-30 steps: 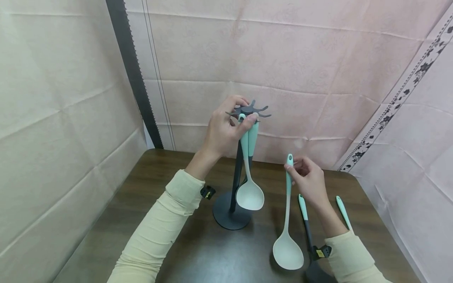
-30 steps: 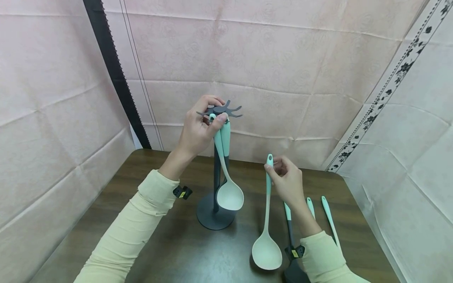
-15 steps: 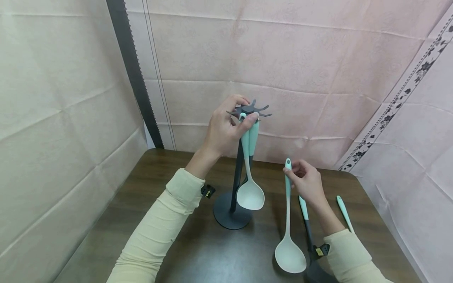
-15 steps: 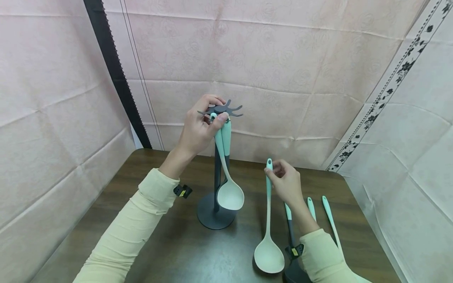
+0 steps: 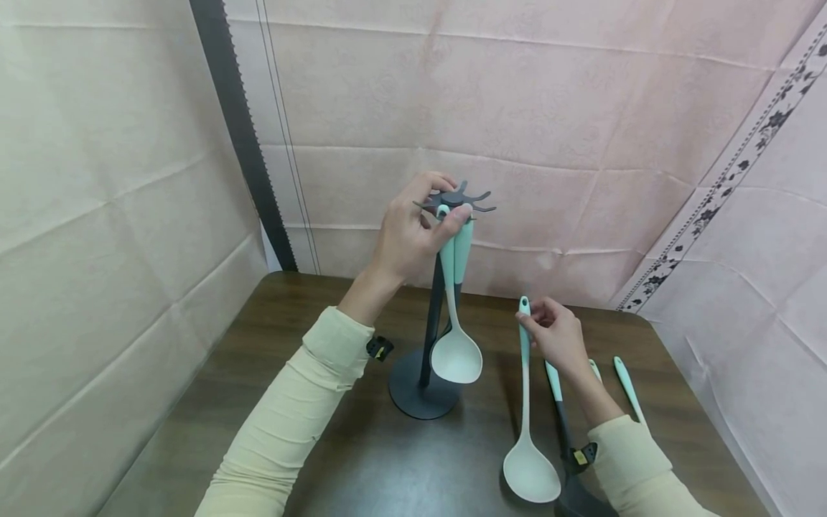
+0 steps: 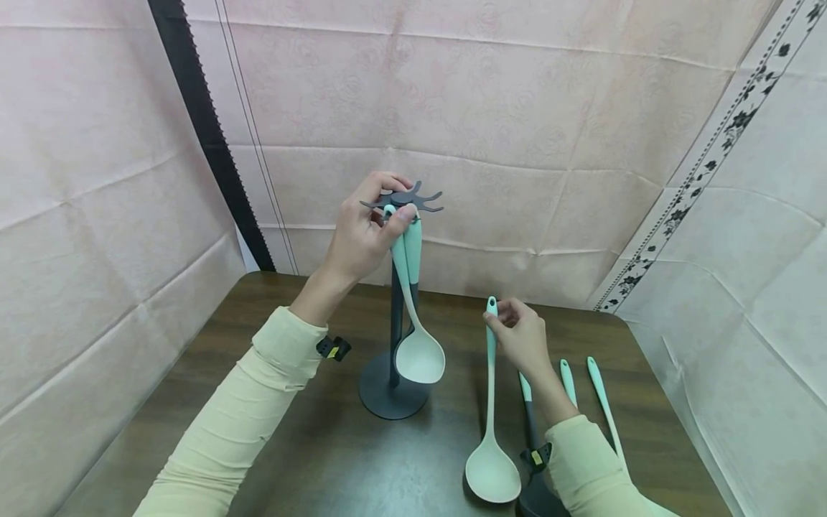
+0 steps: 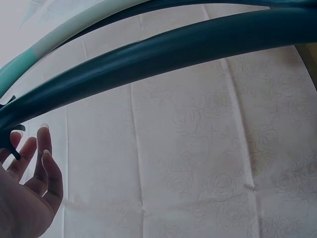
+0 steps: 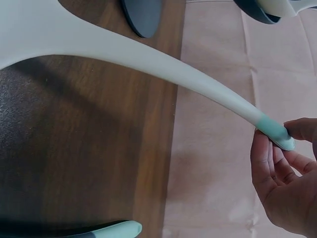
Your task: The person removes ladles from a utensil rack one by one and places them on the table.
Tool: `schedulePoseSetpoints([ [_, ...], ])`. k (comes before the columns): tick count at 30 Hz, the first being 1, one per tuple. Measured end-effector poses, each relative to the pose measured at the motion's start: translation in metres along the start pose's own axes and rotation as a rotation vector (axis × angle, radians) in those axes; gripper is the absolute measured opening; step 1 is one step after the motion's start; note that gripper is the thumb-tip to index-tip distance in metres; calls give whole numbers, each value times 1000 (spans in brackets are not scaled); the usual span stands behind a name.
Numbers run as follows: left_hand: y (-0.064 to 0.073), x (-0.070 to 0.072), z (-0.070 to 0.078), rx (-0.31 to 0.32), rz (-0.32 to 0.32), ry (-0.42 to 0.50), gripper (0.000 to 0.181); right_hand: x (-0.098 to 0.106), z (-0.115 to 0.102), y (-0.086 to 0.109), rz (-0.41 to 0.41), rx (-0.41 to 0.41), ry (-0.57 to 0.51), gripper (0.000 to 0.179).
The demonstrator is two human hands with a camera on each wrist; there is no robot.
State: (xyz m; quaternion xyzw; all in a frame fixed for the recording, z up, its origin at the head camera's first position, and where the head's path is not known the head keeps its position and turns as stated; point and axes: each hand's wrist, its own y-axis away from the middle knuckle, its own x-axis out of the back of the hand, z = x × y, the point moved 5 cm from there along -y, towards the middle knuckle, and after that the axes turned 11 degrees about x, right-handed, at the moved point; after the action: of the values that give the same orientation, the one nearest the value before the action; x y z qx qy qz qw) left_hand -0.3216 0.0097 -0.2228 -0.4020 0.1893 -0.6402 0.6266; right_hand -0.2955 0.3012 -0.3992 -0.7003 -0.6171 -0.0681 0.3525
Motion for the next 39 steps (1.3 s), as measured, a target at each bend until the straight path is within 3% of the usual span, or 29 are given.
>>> schedulePoseSetpoints([
  [9, -1, -1, -1, -3, 3, -5, 54, -4, 19, 2, -46, -53, -14, 34],
  [39, 0, 1, 0, -6, 2, 1, 54, -19, 57, 15, -109, -247, -55, 36],
])
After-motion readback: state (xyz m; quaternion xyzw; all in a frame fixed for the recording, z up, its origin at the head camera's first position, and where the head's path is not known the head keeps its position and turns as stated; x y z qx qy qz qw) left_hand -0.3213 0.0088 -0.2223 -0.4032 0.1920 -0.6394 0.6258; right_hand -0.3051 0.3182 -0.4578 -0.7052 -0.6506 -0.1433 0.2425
